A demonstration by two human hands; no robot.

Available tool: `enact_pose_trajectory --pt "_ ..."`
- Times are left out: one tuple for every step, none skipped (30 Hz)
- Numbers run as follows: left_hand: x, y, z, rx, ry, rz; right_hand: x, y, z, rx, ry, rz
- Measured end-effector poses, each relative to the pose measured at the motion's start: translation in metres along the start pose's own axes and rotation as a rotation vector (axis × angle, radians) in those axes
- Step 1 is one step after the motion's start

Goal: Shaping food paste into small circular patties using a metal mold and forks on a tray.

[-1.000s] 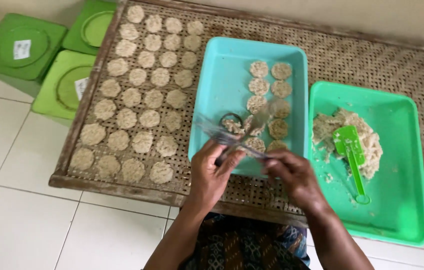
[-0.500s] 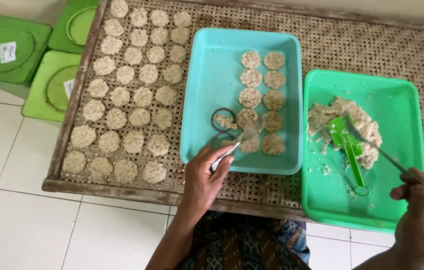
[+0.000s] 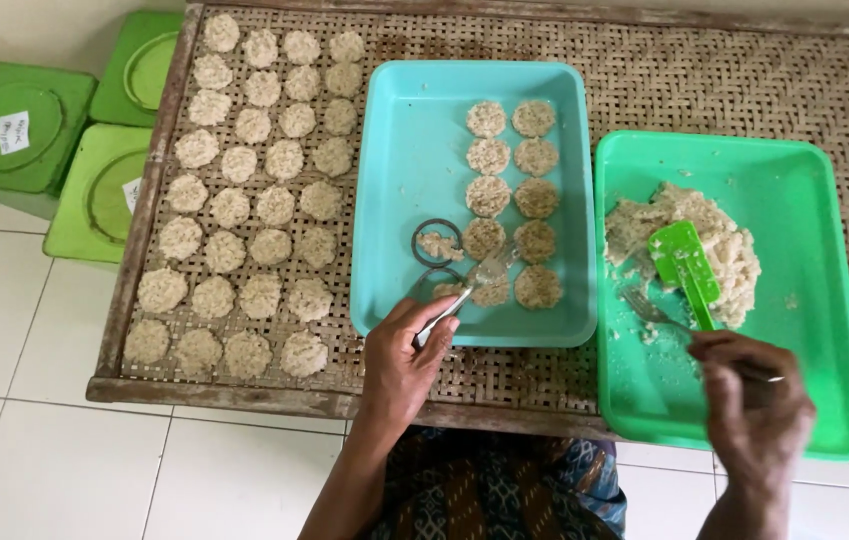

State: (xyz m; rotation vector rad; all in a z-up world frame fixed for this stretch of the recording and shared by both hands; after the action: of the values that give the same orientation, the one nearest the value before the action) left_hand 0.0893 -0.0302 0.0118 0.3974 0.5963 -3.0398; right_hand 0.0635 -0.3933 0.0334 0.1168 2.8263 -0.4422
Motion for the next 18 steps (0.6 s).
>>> enact_pose_trajectory --pt "-0.001 0.001 0.004 0.024 0.007 -0.009 0.0 0.005 -0.001 0.189 -0.008 -0.014" --pt "-0.002 0.001 0.009 0.047 0.013 -0.016 0.0 0.012 -0.001 0.378 -0.016 -0.032" --pt "-0.001 0.002 0.008 0.047 0.013 -0.017 -0.001 0.016 -0.002 0.378 -0.015 -0.031" --pt "0.0 0.003 0.005 0.051 -0.006 -0.025 -0.004 0.022 -0.007 0.498 -0.049 -0.038" --pt "0.0 0.003 0.002 0.055 -0.024 -0.032 -0.005 0.029 -0.012 0.618 -0.083 -0.046" --pt "0.0 0.002 0.002 0.055 -0.024 -0.031 -0.007 0.031 -0.013 0.618 -0.085 -0.047" --pt "0.0 0.002 0.003 0.047 -0.019 -0.034 -0.008 0.036 -0.015 0.672 -0.106 -0.067" --pt "0.0 0.002 0.005 0.039 -0.014 -0.038 -0.009 0.041 -0.016 0.727 -0.126 -0.087" --pt "0.0 0.002 0.006 0.039 -0.015 -0.037 -0.01 0.043 -0.015 0.727 -0.126 -0.087" --pt "0.0 0.003 0.007 0.023 -0.019 -0.047 -0.012 0.046 -0.009 0.72 -0.081 -0.127" --pt "-0.001 0.004 0.008 0.007 -0.023 -0.056 -0.013 0.049 -0.002 0.713 -0.036 -0.167" --pt "0.0 0.006 0.003 0.008 -0.022 -0.057 -0.013 0.052 -0.008 0.714 -0.035 -0.166" --pt "0.001 0.008 0.0 -0.02 -0.012 -0.053 -0.013 0.056 -0.016 0.699 -0.064 -0.184" --pt "0.002 0.011 -0.003 -0.049 0.0 -0.049 -0.013 0.061 -0.024 0.683 -0.095 -0.201" --pt "0.0 0.009 0.001 -0.05 0.002 -0.048 -0.014 0.06 -0.02 0.683 -0.096 -0.199" --pt "-0.001 0.008 0.004 -0.038 -0.017 -0.056 -0.014 0.06 -0.017 0.669 -0.096 -0.216" --pt "-0.002 0.008 0.007 -0.027 -0.035 -0.063 -0.014 0.06 -0.013 0.655 -0.095 -0.232" --pt "-0.002 0.009 0.004 -0.028 -0.034 -0.065 -0.014 0.06 -0.012 0.655 -0.094 -0.23"
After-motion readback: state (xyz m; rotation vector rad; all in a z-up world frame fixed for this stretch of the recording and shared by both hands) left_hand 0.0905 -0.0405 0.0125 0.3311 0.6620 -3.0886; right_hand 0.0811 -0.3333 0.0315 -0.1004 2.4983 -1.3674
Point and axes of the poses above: each hand's wrist, its own x-axis away from the middle knuckle, its own y-axis out of the palm, z = x × y, the point moved 9 cm from there along -x, towards the middle knuckle, and after that the axes turned 8 degrees about -z, right-handed, at the moved point
